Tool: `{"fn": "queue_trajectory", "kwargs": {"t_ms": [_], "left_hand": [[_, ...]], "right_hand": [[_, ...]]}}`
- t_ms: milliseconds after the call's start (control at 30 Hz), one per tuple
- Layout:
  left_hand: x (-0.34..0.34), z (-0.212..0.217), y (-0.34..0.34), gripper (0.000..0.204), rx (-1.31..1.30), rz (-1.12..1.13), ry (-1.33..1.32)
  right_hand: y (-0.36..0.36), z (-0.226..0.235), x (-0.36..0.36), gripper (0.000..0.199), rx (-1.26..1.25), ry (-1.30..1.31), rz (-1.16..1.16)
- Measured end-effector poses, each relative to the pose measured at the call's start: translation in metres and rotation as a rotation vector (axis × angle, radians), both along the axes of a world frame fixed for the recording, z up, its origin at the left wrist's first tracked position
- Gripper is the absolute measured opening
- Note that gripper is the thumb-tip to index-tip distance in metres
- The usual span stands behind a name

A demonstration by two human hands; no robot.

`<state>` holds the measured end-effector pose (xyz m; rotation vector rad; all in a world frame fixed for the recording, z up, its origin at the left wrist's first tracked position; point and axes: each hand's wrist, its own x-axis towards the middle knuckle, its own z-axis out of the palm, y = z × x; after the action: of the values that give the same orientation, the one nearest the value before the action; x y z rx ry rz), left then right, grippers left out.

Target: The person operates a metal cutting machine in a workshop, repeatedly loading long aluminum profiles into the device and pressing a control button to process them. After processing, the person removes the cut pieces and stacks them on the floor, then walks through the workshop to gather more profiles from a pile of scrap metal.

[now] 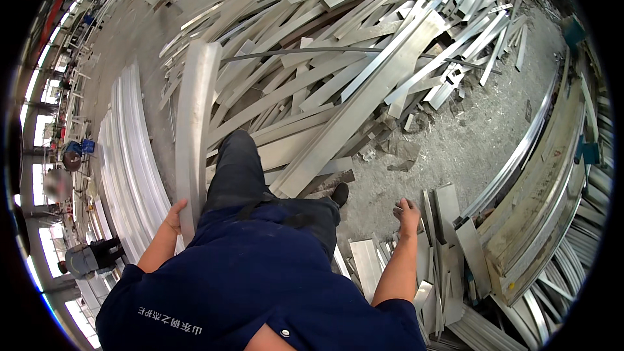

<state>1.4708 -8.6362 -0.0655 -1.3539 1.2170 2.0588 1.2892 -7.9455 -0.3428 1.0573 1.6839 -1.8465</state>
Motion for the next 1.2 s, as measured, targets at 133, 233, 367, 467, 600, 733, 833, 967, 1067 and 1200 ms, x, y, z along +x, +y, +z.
{"fn": "queue_trajectory", "kwargs": {"t_ms": [133,233,367,467,600,733,833,967,1067,1200], "left_hand": [[-0.036,0.011,-0.017,0.075,-0.082,-0.005,0.005],[-0.079,-0.010,-0.041,0.076,-0.146,-0.049,0.051],[-0.105,-0.054,-0.110,0.075,-0.195,-0.038,-0.005],[-0.160,-0.084,-0.156,0.080,-0.253,-0.058,-0.019],[-0.235,-0.102,-0.214,0.089,-0.178,-0.100,0.002],[-0.281,-0.108,-0.253,0.086,-0.285,-0.130,0.011],[-0.315,-0.116,-0.274,0.093,-0.306,-0.109,-0.079],[-0.359,-0.137,-0.298,0.094,-0.374,-0.241,-0.063],[-0.355,-0.151,-0.327,0.085,-0.412,-0.394,-0.167],[-0.363,-0.165,-0.358,0.083,-0.617,-0.793,-0.318]], "right_hand": [[-0.062,-0.038,-0.053,0.046,-0.043,-0.083,0.143],[-0.130,-0.052,-0.106,0.047,-0.053,-0.120,0.249],[-0.234,-0.062,-0.181,0.048,-0.080,-0.113,0.342],[-0.307,-0.065,-0.251,0.046,-0.074,-0.134,0.356],[-0.404,-0.079,-0.354,0.042,-0.087,-0.120,0.431],[-0.544,-0.115,-0.482,0.049,-0.139,0.001,0.443],[-0.649,-0.175,-0.570,0.056,-0.105,0.143,0.391],[-0.741,-0.252,-0.674,0.067,0.056,0.243,0.268],[-0.802,-0.315,-0.723,0.072,0.217,0.214,0.263],[-0.863,-0.390,-0.761,0.076,0.311,0.021,0.390]]}}
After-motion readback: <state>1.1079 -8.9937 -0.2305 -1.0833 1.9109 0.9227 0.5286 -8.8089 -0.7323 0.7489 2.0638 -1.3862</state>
